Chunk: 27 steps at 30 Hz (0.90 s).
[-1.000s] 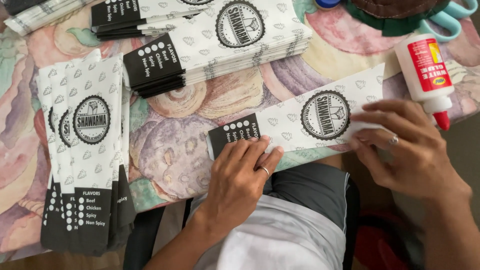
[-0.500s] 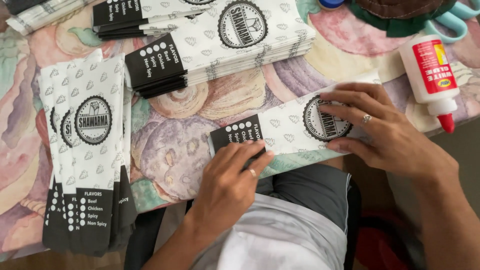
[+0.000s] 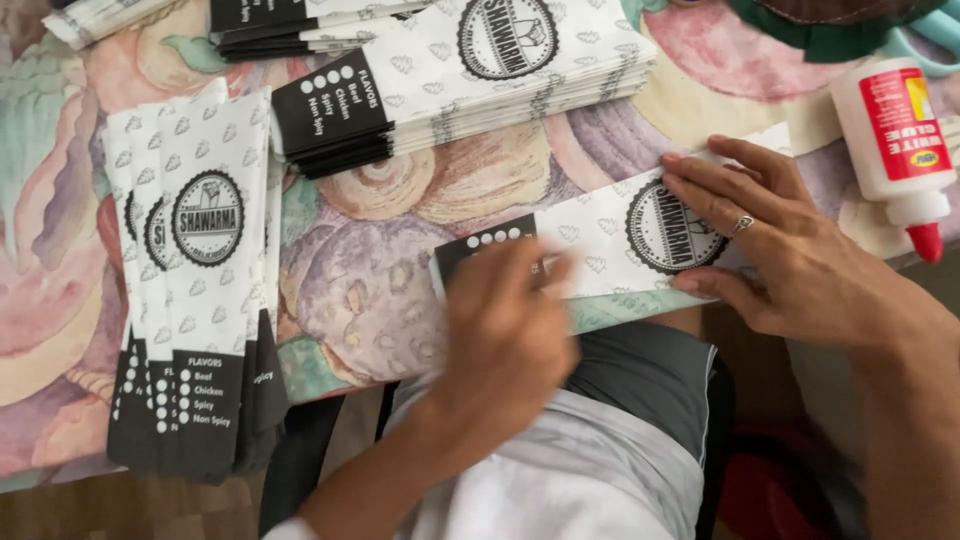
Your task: Applying white glue to the edges of paper food sleeves and folding them to assemble the packaging.
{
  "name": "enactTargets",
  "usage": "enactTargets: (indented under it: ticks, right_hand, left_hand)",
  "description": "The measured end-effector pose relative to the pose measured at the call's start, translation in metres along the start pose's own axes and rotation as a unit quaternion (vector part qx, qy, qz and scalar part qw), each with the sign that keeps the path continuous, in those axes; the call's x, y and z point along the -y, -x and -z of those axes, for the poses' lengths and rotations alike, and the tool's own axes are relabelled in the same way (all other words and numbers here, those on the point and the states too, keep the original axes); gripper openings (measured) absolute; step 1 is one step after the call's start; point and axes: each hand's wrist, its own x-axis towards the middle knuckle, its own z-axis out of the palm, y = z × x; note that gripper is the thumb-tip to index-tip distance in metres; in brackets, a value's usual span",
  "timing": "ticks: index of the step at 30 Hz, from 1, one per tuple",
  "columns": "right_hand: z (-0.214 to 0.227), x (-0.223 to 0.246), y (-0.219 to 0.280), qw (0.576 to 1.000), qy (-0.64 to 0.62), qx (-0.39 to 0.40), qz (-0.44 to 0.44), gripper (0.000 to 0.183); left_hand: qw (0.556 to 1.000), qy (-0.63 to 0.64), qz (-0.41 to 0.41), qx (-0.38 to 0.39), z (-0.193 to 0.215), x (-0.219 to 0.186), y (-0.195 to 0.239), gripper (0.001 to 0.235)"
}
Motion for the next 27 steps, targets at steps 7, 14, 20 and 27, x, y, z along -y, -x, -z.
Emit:
enactTargets:
  ticks: [7,14,20,27]
  right_hand:
    - [0.002,-0.002,-0.005,0.999,0.020,-0.007,0.035,0.080]
    - [0.001,-0.003,-0.008,0.998,0.019,-0.028,0.048,0.084]
    - [0.004,-0.005,-0.004,0.999,0.020,0.000,0.037,0.088]
    - [0.002,-0.005,-0.003,0.999,0.019,-0.013,0.036,0.088]
  left_hand:
    - [0.978,-0.148,0.143,0.017,-0.087,-0.019,-0.019,0.022]
    - [0.978,-0.033,0.199,0.042,-0.054,-0.016,-0.002,0.051]
    - [0.936,-0.117,0.288,0.166,-0.010,0.005,0.037,0.078]
    - [0.981,-0.127,0.141,0.050,0.022,0.028,0.074,0.087]
